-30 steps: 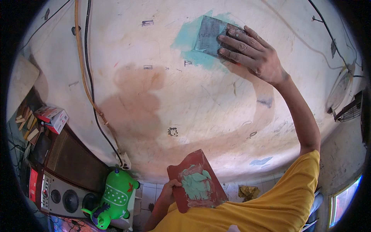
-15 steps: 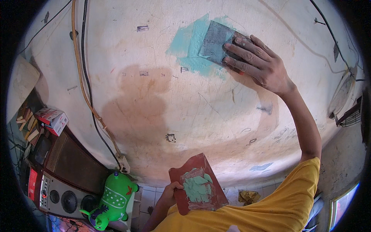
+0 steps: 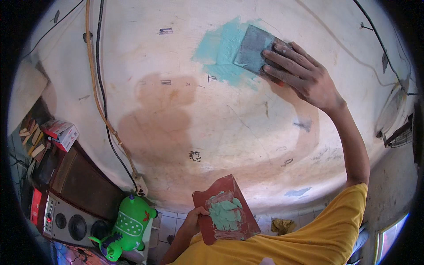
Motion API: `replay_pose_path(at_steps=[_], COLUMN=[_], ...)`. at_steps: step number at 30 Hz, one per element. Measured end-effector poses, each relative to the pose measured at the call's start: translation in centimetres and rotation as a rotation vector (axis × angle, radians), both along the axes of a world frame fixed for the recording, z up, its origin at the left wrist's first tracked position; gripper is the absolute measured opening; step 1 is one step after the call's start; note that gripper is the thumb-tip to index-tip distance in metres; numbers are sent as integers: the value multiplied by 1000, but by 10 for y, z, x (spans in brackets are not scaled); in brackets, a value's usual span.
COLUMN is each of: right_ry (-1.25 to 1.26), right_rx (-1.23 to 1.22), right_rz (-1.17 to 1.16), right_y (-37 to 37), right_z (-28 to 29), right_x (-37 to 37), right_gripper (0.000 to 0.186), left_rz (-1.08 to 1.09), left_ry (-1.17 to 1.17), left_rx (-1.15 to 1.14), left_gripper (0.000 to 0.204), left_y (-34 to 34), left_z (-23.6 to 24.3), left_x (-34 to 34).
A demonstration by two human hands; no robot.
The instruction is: The person applies a green paste to a wall using a putty knife and then smooths the area with the blade.
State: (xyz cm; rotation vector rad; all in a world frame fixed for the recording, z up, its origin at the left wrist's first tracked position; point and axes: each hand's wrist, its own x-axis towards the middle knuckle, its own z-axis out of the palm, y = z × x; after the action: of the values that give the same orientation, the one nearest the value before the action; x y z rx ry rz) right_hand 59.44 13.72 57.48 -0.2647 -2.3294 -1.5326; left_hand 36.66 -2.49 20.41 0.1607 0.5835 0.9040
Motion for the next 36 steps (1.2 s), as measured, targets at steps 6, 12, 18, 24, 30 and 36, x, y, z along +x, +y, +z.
replay_pose_path(at_steps=[6, 12, 18, 24, 30, 36], right_ry=[27, 31, 200, 699, 665, 702], right_rx=[-13, 53, 71, 36, 223, 281], right_rz=[-42, -123, 68, 160, 120, -49], right_y=[-2, -13, -64, -70, -54, -49], right_z=[-2, -8, -18, -23, -13, -24], right_x=[8, 22, 32, 3, -36, -62], right_gripper=[40, 36, 26, 32, 31, 32], left_rz=[27, 33, -3, -83, -196, -304], left_ry=[-11, 11, 23, 122, -57, -136], left_rx=[69, 58, 24, 42, 46, 59], left_gripper=[34, 35, 35, 31, 31, 32], left_y=[-3, -3, 0, 7, 17, 27], left_z=[0, -2, 6, -2, -7, -10], left_x=[-4, -4, -9, -21, -50, -98])
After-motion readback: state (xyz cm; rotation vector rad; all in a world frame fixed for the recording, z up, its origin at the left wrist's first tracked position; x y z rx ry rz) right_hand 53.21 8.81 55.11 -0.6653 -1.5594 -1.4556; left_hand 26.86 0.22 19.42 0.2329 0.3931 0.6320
